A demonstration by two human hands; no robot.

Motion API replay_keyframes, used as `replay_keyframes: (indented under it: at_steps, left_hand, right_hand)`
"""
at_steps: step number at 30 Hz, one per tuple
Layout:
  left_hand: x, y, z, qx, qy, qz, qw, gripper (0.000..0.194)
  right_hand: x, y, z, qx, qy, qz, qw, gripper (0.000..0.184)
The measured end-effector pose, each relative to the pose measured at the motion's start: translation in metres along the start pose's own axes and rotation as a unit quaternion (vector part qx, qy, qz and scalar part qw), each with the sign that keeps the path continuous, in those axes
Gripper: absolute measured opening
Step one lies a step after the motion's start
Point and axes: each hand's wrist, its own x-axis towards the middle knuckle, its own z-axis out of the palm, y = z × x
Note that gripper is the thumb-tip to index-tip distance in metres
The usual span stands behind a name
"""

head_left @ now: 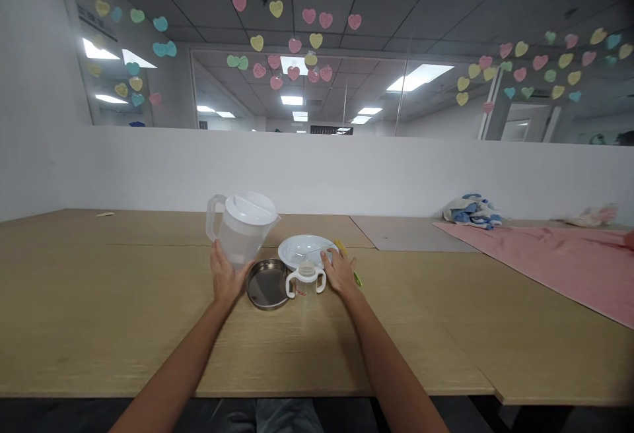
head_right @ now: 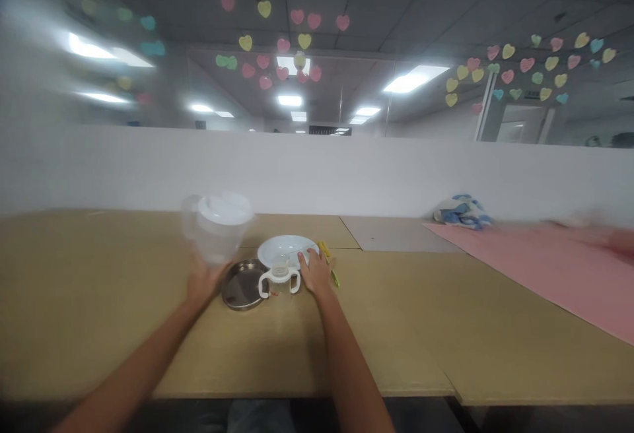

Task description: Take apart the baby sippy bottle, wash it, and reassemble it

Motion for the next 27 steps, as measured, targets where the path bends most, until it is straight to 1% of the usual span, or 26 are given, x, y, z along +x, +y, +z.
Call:
replay_keyframes:
  at_steps: [4, 7, 11, 15, 17, 22, 25, 27]
  left_hand:
    - [0.0009, -0.0052, 0.0034, 0.011, -0.004, 0.02, 1.0, 0.101]
    - [0.0014, -0.007, 0.0044, 0.018, -0.003, 0.031, 0.999, 0.099]
    - [0.0006, -0.0044, 0.0011, 0.025, -0.004, 0.041, 0.999, 0.098]
    - [0.0002, 0.0005, -0.0033, 0.055, 0.007, 0.06, 0.997, 0.089]
    - [0.0003, 0.0019, -0.0039, 0.068, 0.01, 0.065, 0.996, 0.086]
    - [0.0007, -0.0014, -0.0012, 0.081, 0.016, 0.068, 0.994, 0.086]
    - [0.0011, -0.0054, 0.0001, 0.101, 0.012, 0.068, 0.992, 0.086]
    - [0.0014, -0.0073, 0.0006, 0.11, 0.002, 0.071, 0.991, 0.085]
  right_hand:
    - [0.0021, 0.0013, -0.0017, -0.028, -0.016, -0.018, 0.999, 0.05]
    - [0.0019, 0.0012, -0.0019, -0.04, -0.013, -0.035, 0.998, 0.048]
    - [0.0006, -0.0006, -0.001, -0.036, 0.032, -0.05, 0.998, 0.043]
    - [0.0008, -0.0019, -0.0005, -0.042, 0.084, -0.048, 0.994, 0.042]
    - [0.0011, -0.0015, -0.0002, -0.046, 0.092, -0.045, 0.994, 0.042]
    - [0.0009, 0.0012, 0.0012, -0.049, 0.09, -0.047, 0.994, 0.043]
    - [0.0004, 0.002, 0.0001, -0.043, 0.102, -0.067, 0.992, 0.045]
    - [-0.0002, 0.0015, -0.0023, -0.039, 0.121, -0.088, 0.988, 0.047]
